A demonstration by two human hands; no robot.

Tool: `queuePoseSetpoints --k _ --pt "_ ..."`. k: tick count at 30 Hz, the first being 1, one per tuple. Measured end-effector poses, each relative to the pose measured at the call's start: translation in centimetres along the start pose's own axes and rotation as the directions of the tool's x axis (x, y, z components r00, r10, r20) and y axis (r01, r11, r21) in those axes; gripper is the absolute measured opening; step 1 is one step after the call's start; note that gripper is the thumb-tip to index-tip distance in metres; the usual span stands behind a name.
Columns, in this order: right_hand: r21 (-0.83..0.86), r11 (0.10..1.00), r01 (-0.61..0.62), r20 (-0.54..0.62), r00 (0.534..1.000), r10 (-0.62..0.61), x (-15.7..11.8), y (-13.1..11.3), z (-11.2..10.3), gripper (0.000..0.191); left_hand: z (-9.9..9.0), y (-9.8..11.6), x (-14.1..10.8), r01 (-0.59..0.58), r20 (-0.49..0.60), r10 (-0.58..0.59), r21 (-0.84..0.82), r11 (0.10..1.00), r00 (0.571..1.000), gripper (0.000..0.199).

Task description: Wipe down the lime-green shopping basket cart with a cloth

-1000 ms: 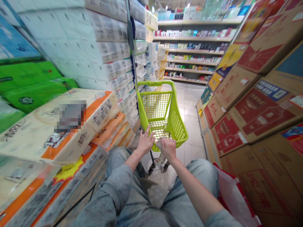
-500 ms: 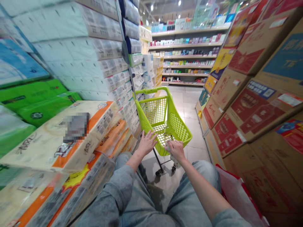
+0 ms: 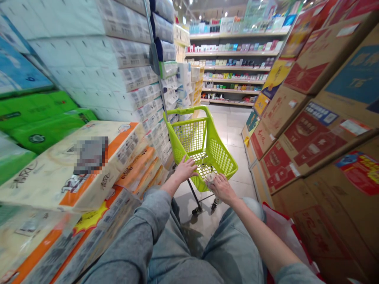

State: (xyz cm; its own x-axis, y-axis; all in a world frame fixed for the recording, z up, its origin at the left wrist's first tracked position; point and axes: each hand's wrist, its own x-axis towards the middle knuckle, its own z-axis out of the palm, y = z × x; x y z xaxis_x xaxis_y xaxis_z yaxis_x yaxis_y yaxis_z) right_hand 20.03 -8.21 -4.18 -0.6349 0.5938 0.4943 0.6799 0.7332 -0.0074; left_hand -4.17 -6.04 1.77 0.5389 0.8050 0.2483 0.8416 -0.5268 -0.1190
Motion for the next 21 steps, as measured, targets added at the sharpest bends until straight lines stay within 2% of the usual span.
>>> queuePoseSetpoints --k 3,7,9,16,21 --pt "-0.041 0.999 -0.007 -0.033 0.999 0.006 0.4 -1.9 1.3 0.019 0.0 0.3 0.2 -0.011 -0.013 0.012 0.021 1.0 1.0 0.033" --pt "-0.075 0.979 -0.19 -0.091 0.979 0.183 1.4 -3.7 3.1 0.021 0.3 0.8 0.7 0.013 -0.026 -0.012 0.01 1.0 1.0 0.033" --pt "-0.088 0.972 -0.219 -0.081 0.974 0.212 1.6 -3.7 3.3 0.022 0.5 1.0 0.9 0.023 -0.021 -0.023 0.003 1.0 1.0 0.033" --pt "-0.115 0.978 -0.175 -0.063 0.984 0.169 2.0 -1.6 2.1 0.024 1.2 1.5 1.5 0.027 -0.035 -0.029 -0.043 0.999 0.999 0.034" --pt "-0.075 0.955 -0.288 -0.031 0.958 0.287 2.8 -1.1 1.3 0.032 1.3 2.4 1.9 0.024 -0.067 -0.026 -0.032 0.999 0.997 0.037"
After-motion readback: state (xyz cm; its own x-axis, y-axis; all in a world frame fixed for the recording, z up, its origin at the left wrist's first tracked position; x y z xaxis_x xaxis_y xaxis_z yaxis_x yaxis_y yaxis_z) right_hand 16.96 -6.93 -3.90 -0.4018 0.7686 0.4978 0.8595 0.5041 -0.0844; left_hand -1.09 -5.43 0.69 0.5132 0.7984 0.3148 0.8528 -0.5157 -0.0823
